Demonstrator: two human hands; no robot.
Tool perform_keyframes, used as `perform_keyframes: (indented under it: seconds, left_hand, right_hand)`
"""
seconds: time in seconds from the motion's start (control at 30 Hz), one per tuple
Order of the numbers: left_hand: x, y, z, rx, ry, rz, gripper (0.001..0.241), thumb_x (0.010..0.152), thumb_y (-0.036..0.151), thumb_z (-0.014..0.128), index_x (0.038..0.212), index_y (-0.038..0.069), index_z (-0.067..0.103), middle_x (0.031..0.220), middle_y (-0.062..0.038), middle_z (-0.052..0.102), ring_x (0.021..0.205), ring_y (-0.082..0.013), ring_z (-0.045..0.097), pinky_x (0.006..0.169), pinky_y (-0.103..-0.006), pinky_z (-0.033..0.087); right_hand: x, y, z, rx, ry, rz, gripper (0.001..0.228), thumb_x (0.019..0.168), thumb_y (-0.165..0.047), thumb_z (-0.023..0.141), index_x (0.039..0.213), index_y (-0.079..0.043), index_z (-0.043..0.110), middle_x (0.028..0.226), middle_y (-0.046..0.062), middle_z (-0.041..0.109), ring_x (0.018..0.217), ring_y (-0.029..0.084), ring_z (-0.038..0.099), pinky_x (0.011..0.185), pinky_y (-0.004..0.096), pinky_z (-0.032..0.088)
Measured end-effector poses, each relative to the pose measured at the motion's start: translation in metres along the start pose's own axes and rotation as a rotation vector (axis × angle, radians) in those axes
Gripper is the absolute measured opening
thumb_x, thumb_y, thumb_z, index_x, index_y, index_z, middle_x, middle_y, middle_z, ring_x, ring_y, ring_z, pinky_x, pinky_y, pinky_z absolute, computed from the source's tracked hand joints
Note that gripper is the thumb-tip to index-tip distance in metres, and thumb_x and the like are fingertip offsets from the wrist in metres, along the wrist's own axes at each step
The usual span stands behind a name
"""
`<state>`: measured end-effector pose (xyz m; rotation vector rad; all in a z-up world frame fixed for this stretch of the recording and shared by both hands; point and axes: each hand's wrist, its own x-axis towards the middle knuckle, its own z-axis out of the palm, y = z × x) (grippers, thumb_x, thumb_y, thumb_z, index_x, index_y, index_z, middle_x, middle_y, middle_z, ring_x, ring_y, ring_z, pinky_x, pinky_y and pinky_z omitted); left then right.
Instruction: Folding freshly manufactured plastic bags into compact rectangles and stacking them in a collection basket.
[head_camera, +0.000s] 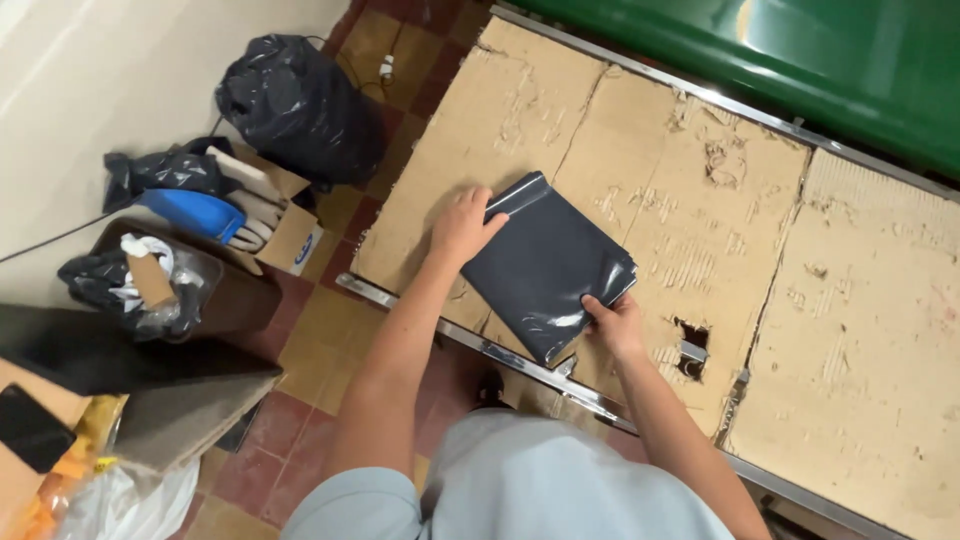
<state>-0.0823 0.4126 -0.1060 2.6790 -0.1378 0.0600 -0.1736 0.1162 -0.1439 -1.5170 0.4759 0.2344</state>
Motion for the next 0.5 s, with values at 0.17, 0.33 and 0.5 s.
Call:
perform_keyframes:
  seconds: [0.17,0.33,0.5]
  left_hand:
    - [0.025,0.01,0.004,0.042,-0.269,-0.167,0.061,0.084,0.061,0.066,0.116,0.009,0.058,0.11,-0.012,0.061,0.111,-0.0318,0.061,0.088,-0.049,0.055]
    - [0.035,0.021,0.029,0.024,-0.217,-0.055,0.045,0.075,0.043,0.076,0.098,0.007,0.061,0.095,-0.016,0.067,0.101,-0.0381,0.067,0.086,-0.051,0.054]
    - [0.017,0.125,-0.013,-0.062,-0.043,0.437,0.035,0.068,0.025,0.085,0.084,0.014,0.055,0.069,-0.004,0.057,0.078,-0.0296,0.065,0.07,-0.0417,0.053]
  right_hand:
    - [-0.013,-0.015,-0.005,-0.088,-0.003,0.016,0.049,0.079,-0.006,0.08,0.118,0.002,0.05,0.096,0.015,0.062,0.078,0.025,0.069,0.045,0.033,0.06]
    - [-0.012,-0.043,-0.02,-0.706,0.134,-0.197,0.086,0.076,-0.03,0.086,0.143,-0.003,0.04,0.133,0.023,0.057,0.128,0.038,0.054,0.107,0.049,0.045]
    - [-0.029,-0.092,-0.07,-0.756,0.192,-0.615,0.11,0.074,-0.046,0.086,0.152,0.006,0.029,0.149,0.037,0.037,0.138,0.054,0.036,0.117,0.06,0.027]
